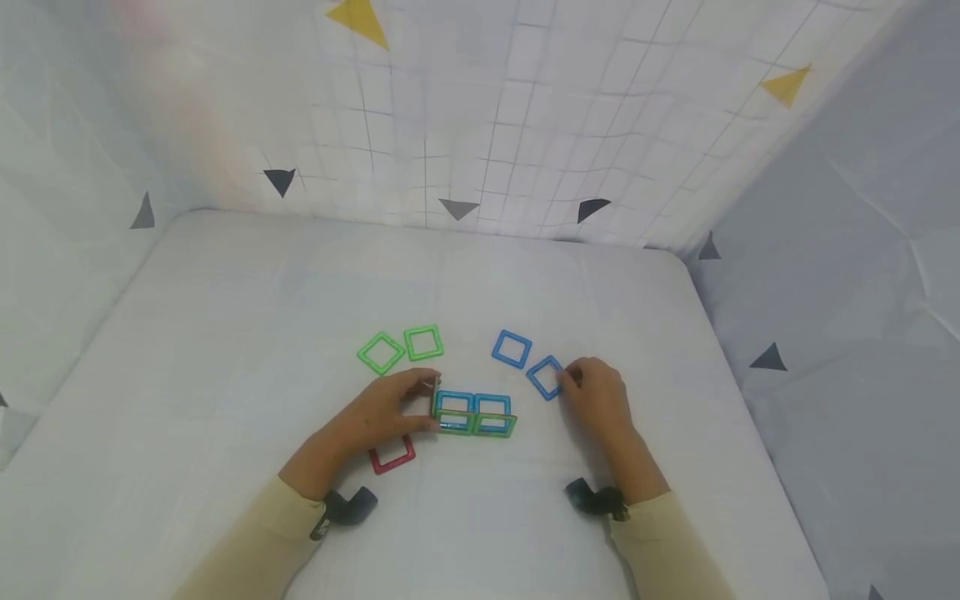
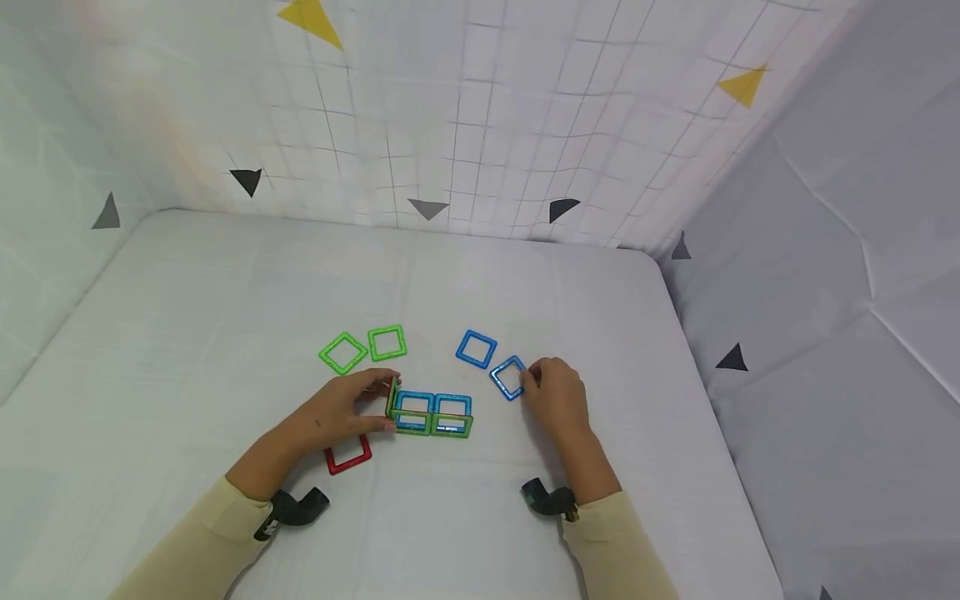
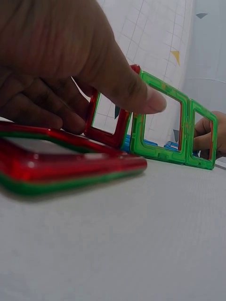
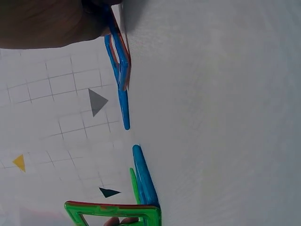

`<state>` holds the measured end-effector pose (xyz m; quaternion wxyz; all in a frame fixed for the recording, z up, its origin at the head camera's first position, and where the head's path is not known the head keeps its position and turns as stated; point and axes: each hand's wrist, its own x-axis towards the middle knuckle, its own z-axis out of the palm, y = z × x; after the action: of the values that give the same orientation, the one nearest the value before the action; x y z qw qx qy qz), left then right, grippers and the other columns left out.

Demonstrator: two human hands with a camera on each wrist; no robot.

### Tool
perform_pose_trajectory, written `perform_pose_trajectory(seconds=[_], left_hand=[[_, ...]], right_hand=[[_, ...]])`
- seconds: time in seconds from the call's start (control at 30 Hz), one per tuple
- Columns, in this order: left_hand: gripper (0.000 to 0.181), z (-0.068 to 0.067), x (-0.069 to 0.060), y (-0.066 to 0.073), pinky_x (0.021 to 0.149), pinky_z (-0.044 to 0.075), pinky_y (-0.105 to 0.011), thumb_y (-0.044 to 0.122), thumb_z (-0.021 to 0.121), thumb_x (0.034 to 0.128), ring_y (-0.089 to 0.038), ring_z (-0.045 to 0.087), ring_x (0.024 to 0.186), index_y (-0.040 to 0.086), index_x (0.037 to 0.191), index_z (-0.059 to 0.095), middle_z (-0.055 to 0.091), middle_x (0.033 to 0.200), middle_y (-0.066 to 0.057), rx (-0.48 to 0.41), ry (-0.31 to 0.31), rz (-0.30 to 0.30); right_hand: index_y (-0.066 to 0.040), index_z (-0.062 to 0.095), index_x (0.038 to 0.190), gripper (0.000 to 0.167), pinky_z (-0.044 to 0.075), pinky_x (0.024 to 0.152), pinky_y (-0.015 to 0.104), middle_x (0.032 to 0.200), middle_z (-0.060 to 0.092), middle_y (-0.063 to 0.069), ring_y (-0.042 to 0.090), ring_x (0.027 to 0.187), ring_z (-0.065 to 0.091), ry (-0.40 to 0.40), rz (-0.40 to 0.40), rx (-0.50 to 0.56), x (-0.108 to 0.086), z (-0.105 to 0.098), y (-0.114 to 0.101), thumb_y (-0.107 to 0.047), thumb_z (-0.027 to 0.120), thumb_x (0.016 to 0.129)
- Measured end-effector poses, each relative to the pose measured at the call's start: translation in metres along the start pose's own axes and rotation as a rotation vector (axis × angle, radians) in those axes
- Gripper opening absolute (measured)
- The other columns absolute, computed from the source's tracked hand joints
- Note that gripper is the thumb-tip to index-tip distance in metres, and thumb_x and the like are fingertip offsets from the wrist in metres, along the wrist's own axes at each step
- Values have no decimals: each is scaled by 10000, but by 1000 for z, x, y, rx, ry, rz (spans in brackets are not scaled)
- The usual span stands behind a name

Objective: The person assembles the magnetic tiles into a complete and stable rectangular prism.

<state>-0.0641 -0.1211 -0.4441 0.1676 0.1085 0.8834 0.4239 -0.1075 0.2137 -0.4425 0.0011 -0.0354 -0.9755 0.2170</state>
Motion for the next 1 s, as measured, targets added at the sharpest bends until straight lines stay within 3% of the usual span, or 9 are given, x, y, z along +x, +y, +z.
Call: perform_pose_trajectory(seconds=[0.4, 0.6, 0.8, 1.0], left_hand=[[747, 3, 2, -4, 1056, 479, -380, 375, 880, 739, -79, 580, 1226, 305, 1400, 541, 646, 1215, 175, -1, 7, 0], [742, 3, 2, -4, 1059, 476, -376, 382, 878, 741, -72, 576, 1227, 311, 1398, 539, 643, 1214, 183, -9, 3, 1], [732, 2, 1, -2, 1058, 476, -380, 392, 871, 747, -66, 572, 1223, 325, 1396, 538, 635, 1213, 193, -15, 4, -8], [728, 1, 1, -1, 1055, 479, -373, 388, 870, 750, -61, 572, 1222, 333, 1395, 537, 635, 1211, 196, -13, 6, -12]], right_hand=[[-87, 627, 1065, 222, 539, 768, 365, 979, 657, 64, 217, 868, 607, -26, -53, 51, -7, -5, -9, -298, 608, 999], [-84, 677, 1108, 218, 568, 873, 421, 1045, 699, 76, 234, 960, 648, -4, -153, 100, -13, -10, -18, -243, 680, 959], [-100, 717, 1110, 193, 576, 849, 394, 1040, 713, 46, 201, 954, 656, -15, -251, 79, -15, -14, -22, -199, 697, 945], [-110, 730, 1088, 166, 581, 839, 372, 1018, 708, 10, 168, 941, 651, -78, -317, 99, -18, -18, -31, -166, 708, 934]])
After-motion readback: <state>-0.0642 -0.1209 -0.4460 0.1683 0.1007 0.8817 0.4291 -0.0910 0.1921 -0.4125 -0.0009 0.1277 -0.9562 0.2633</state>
